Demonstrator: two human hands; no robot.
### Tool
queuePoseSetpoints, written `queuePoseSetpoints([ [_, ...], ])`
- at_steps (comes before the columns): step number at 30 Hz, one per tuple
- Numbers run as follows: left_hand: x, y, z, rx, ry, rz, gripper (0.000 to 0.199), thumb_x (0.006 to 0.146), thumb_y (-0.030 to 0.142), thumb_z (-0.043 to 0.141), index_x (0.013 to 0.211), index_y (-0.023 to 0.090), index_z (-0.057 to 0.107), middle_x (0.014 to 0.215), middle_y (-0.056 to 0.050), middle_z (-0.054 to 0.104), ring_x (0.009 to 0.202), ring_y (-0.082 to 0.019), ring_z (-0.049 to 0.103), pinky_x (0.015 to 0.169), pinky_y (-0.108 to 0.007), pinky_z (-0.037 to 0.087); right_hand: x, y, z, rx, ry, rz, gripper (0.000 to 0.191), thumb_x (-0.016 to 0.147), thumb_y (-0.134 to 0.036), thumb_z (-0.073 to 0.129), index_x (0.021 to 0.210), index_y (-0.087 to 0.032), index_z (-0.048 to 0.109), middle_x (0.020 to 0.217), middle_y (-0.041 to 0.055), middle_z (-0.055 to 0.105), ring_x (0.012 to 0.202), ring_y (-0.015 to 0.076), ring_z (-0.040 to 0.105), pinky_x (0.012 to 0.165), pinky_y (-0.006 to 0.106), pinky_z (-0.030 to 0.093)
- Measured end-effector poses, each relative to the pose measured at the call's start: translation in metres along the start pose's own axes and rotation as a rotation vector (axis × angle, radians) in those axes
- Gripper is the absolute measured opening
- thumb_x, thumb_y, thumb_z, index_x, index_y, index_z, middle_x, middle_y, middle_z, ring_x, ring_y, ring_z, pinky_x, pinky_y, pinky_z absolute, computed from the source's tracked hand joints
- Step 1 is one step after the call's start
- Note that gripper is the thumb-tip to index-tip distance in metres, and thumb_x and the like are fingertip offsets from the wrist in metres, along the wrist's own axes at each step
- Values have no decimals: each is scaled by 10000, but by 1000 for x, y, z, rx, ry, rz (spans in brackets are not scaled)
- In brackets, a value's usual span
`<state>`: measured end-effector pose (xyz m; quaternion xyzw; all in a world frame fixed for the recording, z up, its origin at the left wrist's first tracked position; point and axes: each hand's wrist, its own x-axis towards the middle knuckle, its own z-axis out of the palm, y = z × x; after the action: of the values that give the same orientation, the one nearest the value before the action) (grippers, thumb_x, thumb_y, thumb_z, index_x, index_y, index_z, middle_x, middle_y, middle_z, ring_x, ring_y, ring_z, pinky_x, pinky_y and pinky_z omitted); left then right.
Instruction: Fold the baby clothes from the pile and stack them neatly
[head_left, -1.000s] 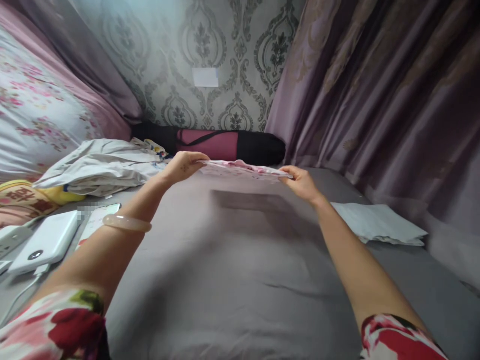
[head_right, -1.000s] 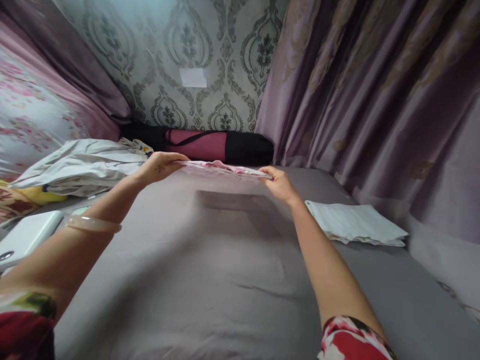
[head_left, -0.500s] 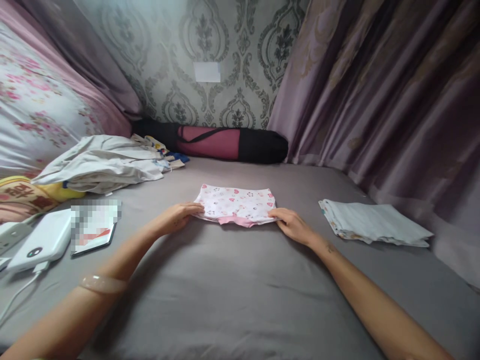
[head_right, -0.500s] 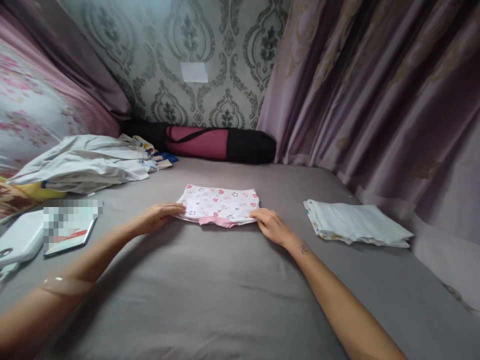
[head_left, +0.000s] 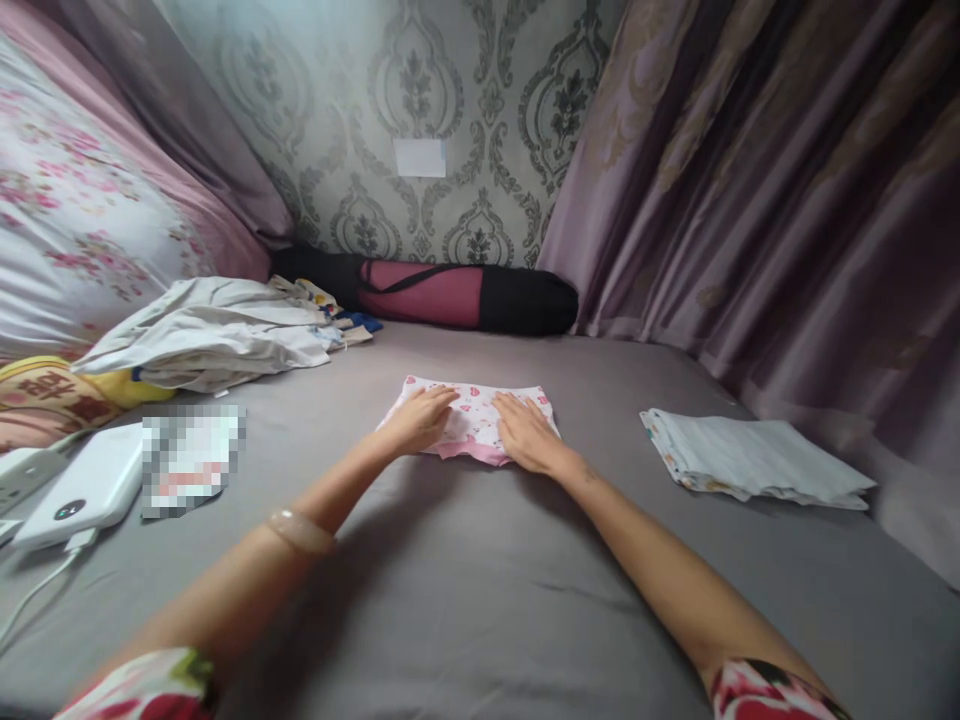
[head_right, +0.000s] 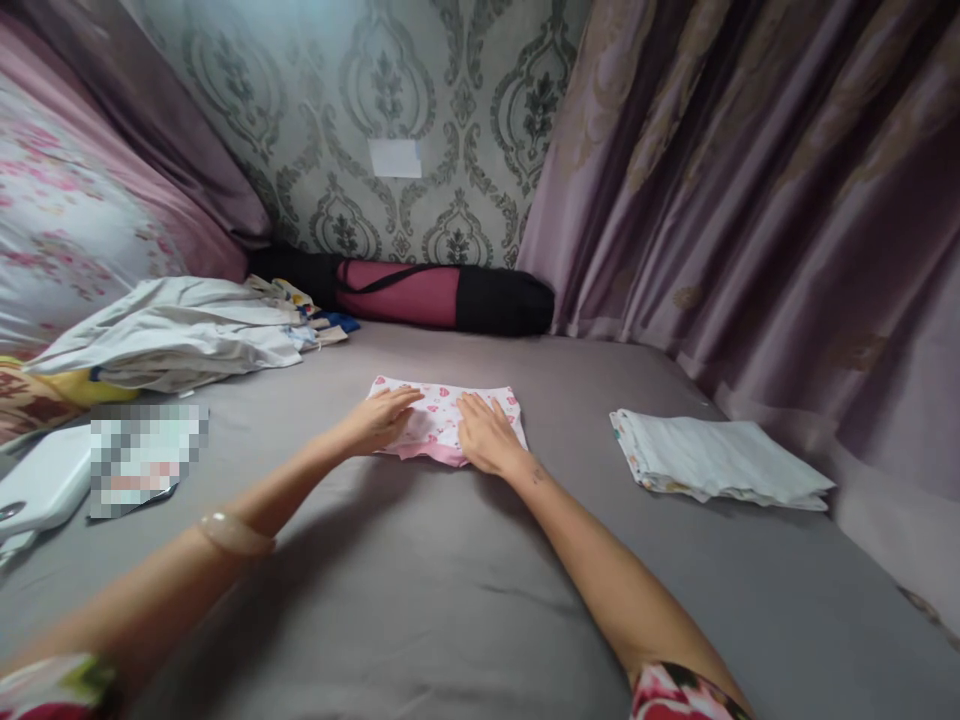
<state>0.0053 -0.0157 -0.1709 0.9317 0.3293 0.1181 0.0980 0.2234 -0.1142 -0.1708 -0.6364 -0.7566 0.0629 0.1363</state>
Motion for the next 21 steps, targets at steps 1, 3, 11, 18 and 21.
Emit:
queuePoseSetpoints([
  [1, 10, 5, 8, 30, -31, -3, 459, 941, 221, 323, 1368, 154, 479, 1461, -119, 468, 1380, -234, 377, 1150, -395, 245, 9, -7, 5, -14, -39, 7, 557, 943, -266, 277, 1474, -122, 364, 1548, 102, 323, 1448, 221, 227, 1188, 442, 106],
  [3, 26, 10, 21, 91, -68, -41, 464, 953, 230, 324, 1399, 159, 431, 1491, -128, 424, 1410, -250, 325, 1157, -440, 216, 25, -15, 13, -33, -96, 26, 591, 954, -292, 253, 1502, -73, 286, 1568, 132, 261, 1462, 247, 180, 1186, 475, 72],
  [11, 42, 0, 45, 173, -88, -170, 518, 993, 395, 247, 1445, 167, 357, 1536, -145, 342, 1419, -308, 286, 1134, -522, 212, 51, -12, 32, -52, -182, 132, 609, 967, -336, 210, 1528, -100, 219, 1593, 108, 195, 1465, 269, 153, 1175, 491, 92],
  [18, 43, 5, 35, 175, -124, -175, 526, 987, 410, 270, 1441, 166, 374, 1546, -136, 325, 1428, -320, 268, 1126, -524, 230, 53, -8, 23, -20, -203, 143, 599, 969, -335, 196, 1524, -114, 238, 1594, 99, 197, 1466, 242, 152, 1174, 478, 99],
  [21, 42, 3, 34, 169, -87, -201, 535, 994, 408, 243, 1452, 157, 359, 1547, -142, 322, 1444, -314, 232, 1136, -526, 203, 52, -2, 17, -28, -120, 167, 590, 970, -318, 191, 1511, -94, 268, 1593, 110, 196, 1470, 231, 137, 1181, 468, 69],
])
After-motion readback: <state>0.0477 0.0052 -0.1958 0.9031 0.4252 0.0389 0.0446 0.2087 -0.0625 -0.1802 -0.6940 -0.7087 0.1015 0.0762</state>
